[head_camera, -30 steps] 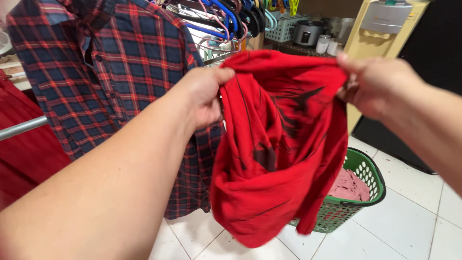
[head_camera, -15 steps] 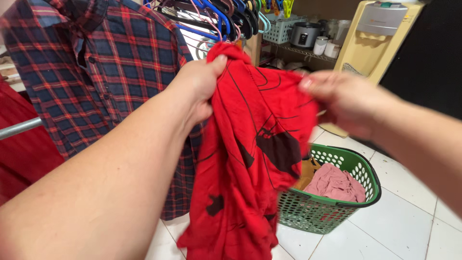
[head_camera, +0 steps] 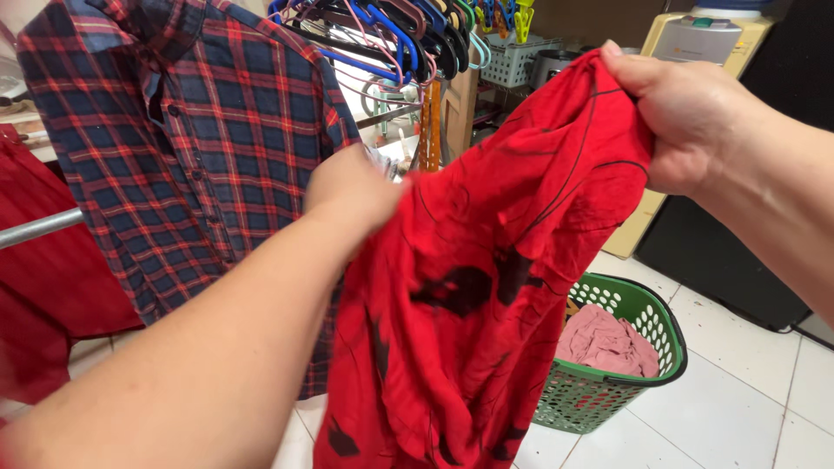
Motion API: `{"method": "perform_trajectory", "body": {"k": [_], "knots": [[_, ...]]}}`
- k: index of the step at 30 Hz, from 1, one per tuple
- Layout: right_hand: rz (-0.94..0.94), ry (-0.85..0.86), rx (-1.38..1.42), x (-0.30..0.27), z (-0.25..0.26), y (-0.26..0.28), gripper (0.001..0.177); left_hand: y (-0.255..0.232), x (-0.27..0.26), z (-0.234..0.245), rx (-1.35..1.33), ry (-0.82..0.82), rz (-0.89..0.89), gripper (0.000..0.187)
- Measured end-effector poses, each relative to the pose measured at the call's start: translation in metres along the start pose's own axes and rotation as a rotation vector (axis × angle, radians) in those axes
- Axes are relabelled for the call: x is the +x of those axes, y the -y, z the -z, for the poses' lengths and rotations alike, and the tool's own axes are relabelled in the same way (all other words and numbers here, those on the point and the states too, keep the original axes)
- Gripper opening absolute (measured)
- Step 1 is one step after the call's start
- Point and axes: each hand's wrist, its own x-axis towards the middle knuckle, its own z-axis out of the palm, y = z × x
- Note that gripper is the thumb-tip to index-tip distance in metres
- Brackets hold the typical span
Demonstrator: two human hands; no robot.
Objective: The person takes clothes from a green laundry basket, places them on hangers, and hangs them on a metal drying rack. The person handles a plaid shirt, a red t-shirt, and a pink top, arranging each on a hanger before placing it on the rack.
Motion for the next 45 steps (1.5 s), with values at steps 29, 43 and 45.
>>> {"method": "perform_trajectory", "body": {"k": [29,43,45], "knots": [[-0.127,-0.105,-0.185,0.01,0.016,-0.009,0.027,-0.033,0.009,0.024,-0.489,0.831,0.382,0.074],[-0.236,0.242,0.098,0.019,0.001,-0.011,0.025,-0.092,-0.049,-0.02,-0.243,0.731,0.081,0.063],[-0.215,0.283,0.178,0.014,-0.004,-0.01,0.025,-0.096,-0.042,-0.024,-0.439,0.572,0.131,0.04]]}}
